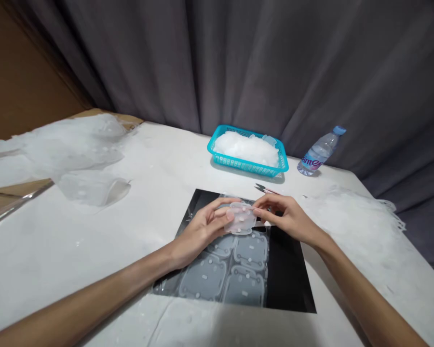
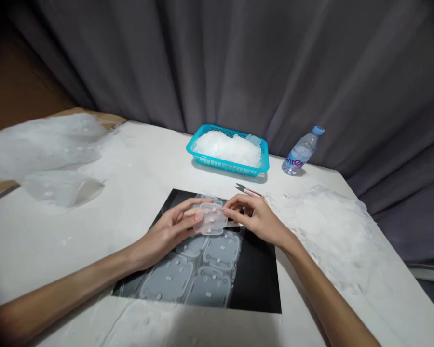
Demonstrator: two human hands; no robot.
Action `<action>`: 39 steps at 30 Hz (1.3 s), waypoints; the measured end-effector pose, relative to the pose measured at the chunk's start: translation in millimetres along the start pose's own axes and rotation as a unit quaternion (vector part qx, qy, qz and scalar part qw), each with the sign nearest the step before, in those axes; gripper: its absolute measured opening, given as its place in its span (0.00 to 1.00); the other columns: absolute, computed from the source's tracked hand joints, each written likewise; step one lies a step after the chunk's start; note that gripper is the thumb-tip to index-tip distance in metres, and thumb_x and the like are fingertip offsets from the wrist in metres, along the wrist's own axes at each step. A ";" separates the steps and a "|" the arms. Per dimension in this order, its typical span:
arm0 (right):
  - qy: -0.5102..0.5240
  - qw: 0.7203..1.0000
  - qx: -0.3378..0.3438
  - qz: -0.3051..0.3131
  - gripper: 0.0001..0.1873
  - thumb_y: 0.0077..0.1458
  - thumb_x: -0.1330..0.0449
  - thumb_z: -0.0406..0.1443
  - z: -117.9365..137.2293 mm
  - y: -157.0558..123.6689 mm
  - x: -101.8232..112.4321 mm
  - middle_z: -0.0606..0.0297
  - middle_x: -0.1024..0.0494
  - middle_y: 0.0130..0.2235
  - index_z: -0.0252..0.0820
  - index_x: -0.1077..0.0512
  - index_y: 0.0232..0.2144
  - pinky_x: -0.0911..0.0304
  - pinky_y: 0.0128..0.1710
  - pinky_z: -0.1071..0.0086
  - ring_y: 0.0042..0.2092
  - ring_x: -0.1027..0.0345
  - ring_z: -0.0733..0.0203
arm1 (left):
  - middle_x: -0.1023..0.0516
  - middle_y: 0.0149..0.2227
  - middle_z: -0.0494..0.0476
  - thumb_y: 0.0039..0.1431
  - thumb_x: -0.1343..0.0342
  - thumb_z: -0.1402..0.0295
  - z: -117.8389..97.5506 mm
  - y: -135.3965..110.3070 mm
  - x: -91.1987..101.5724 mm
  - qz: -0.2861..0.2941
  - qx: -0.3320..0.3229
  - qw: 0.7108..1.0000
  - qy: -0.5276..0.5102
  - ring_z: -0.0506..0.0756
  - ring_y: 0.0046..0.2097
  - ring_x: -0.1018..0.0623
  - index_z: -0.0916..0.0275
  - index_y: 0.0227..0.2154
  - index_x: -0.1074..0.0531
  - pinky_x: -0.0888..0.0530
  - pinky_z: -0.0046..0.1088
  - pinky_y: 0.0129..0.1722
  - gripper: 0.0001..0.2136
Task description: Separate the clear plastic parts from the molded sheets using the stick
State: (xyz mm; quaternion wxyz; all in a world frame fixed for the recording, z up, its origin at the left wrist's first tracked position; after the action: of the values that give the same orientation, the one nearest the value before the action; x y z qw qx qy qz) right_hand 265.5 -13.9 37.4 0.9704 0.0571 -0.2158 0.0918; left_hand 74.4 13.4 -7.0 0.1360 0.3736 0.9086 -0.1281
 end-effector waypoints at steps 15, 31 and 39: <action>-0.176 0.926 0.062 -0.327 0.19 0.66 0.46 0.49 2.8 111.0 94.2 0.51 0.25 0.46 0.39 0.29 0.46 0.32 0.43 0.56 0.36 0.30 0.55 | 0.27 0.63 0.59 0.72 0.44 0.59 -33.2 -22.9 22.7 0.125 -0.164 0.807 0.553 0.63 0.62 0.25 0.50 0.62 0.35 0.27 0.43 0.63 0.19; -0.112 0.973 -0.175 0.102 0.08 0.67 0.40 0.41 -25.4 -52.1 6.9 0.70 0.33 0.34 0.46 0.34 0.39 0.42 0.36 0.68 0.35 0.39 0.61 | 0.28 0.57 0.61 0.67 0.42 0.50 -34.4 -18.0 34.7 0.050 -0.093 0.853 0.512 0.64 0.58 0.24 0.55 0.59 0.35 0.25 0.46 0.60 0.23; -0.077 0.994 -0.077 -0.018 0.11 0.71 0.44 0.46 -6.5 -59.9 21.1 0.69 0.31 0.35 0.46 0.32 0.40 0.37 0.36 0.67 0.34 0.36 0.62 | 0.36 0.69 0.67 0.64 0.45 0.40 -28.5 -15.6 29.2 0.079 -0.182 0.733 0.650 0.70 0.70 0.36 0.57 0.68 0.42 0.37 0.53 0.70 0.38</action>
State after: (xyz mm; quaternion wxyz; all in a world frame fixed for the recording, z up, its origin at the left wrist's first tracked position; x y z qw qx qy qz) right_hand 299.0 -68.1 36.4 0.9540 -0.0072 -0.2949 0.0532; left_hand 39.0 31.0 11.5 -0.4129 0.4041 0.7486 0.3253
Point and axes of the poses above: each hand's wrist, its own y-axis towards the middle knuckle, its own x-axis out of the back of the hand, z = x × y, the point moved 6 cm from there along y, towards the middle knuckle
